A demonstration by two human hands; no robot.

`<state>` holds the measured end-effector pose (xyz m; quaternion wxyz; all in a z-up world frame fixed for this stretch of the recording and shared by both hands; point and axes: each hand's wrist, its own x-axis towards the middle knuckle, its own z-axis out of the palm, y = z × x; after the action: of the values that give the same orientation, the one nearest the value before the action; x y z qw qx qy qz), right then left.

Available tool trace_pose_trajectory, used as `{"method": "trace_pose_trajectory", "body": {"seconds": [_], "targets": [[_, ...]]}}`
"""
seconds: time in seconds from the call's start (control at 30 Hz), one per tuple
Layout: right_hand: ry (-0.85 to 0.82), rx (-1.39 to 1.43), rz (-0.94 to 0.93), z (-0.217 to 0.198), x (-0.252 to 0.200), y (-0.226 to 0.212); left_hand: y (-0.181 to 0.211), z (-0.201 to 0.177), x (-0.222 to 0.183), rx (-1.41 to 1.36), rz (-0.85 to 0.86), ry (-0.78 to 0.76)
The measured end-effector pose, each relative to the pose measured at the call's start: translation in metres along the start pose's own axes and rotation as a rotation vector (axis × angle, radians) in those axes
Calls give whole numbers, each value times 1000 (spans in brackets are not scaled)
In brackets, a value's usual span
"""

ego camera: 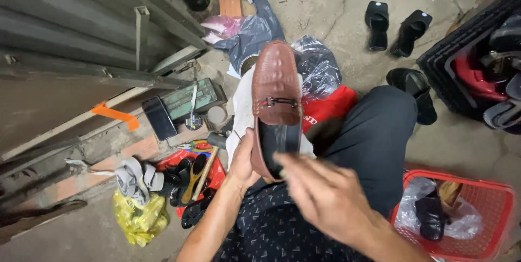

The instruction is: The person is repairing a brown leather loafer by applying adhesive to the sole area and carefully attaching a new sole component, followed by trimming excess material.

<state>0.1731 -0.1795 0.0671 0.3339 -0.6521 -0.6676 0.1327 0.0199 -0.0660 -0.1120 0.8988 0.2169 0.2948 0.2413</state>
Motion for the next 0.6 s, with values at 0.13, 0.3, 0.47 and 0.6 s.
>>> {"method": "trace_pose_trajectory", "body": {"seconds": [0.13,0.3,0.47,0.6], "targets": [[17,-21,-80,1,1,4,6,14,-2,-10,25,-44],[-402,415,262,22,-5,20,5,29,-10,213,165,-69],[-289,294,149,54,-14,55,20,53,-17,526,271,-94],[-171,177,167,148,-46,133,30,75,-22,679,293,-131]]}}
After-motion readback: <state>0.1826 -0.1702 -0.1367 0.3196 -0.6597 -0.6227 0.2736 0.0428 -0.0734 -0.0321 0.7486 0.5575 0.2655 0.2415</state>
